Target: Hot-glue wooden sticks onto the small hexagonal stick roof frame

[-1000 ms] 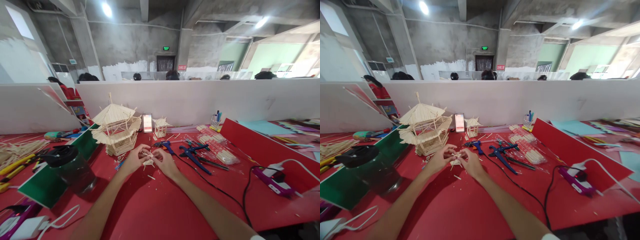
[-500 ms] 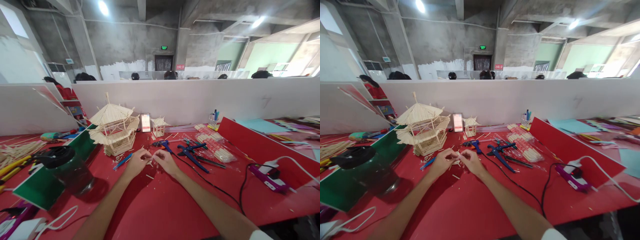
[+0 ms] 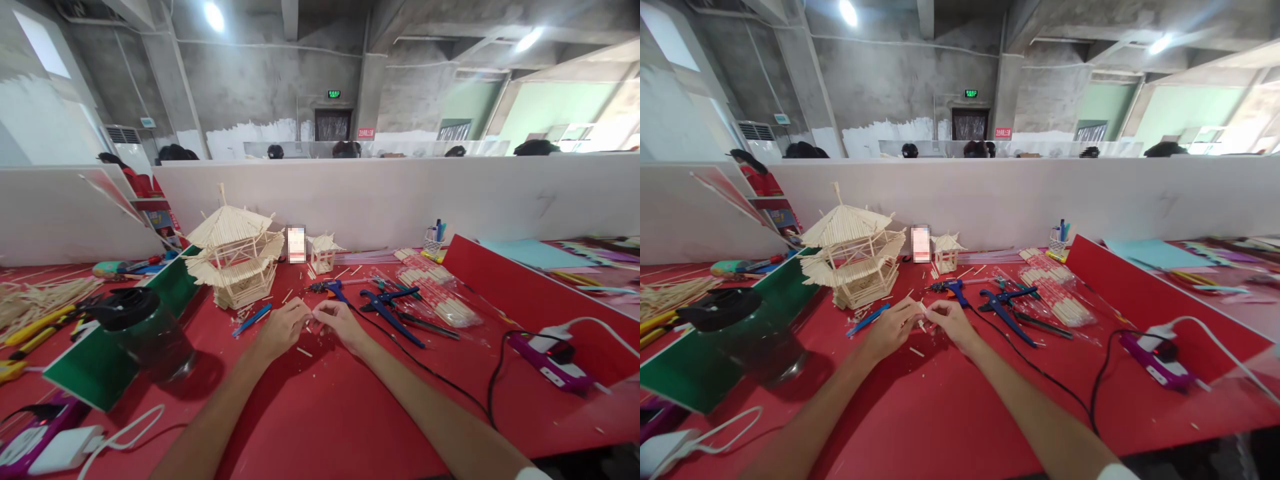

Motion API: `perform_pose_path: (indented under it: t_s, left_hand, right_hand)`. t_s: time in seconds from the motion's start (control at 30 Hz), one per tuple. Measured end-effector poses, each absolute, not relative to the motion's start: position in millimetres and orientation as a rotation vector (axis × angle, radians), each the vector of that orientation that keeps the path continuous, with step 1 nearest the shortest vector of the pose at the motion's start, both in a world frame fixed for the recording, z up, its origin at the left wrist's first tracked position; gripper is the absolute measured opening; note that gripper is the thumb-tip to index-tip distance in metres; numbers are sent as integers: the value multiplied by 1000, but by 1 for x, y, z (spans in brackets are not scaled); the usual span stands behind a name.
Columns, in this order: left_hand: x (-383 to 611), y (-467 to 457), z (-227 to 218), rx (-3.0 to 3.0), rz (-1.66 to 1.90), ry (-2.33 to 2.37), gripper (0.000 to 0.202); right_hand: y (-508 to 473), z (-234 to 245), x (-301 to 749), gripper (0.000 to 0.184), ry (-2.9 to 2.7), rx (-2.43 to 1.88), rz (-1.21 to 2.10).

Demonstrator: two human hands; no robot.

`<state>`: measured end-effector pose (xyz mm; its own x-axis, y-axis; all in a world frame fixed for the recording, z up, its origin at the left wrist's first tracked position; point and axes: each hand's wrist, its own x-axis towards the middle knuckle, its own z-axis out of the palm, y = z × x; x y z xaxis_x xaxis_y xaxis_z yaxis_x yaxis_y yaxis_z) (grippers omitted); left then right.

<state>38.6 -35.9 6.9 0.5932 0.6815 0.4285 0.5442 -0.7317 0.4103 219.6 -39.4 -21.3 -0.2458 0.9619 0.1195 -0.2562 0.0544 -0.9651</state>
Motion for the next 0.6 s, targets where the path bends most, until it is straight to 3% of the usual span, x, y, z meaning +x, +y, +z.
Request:
perform_pose_path:
  t_s: [0.2, 0.6]
  left_hand:
    - [40, -35, 5, 2630, 766, 1020, 30]
    - [49, -34, -5, 2255, 955, 1057, 28]
  right_hand:
    - [-39, -24, 219, 36, -1189, -773, 1561]
    - [-37, -24, 221, 39, -1087, -688, 1769]
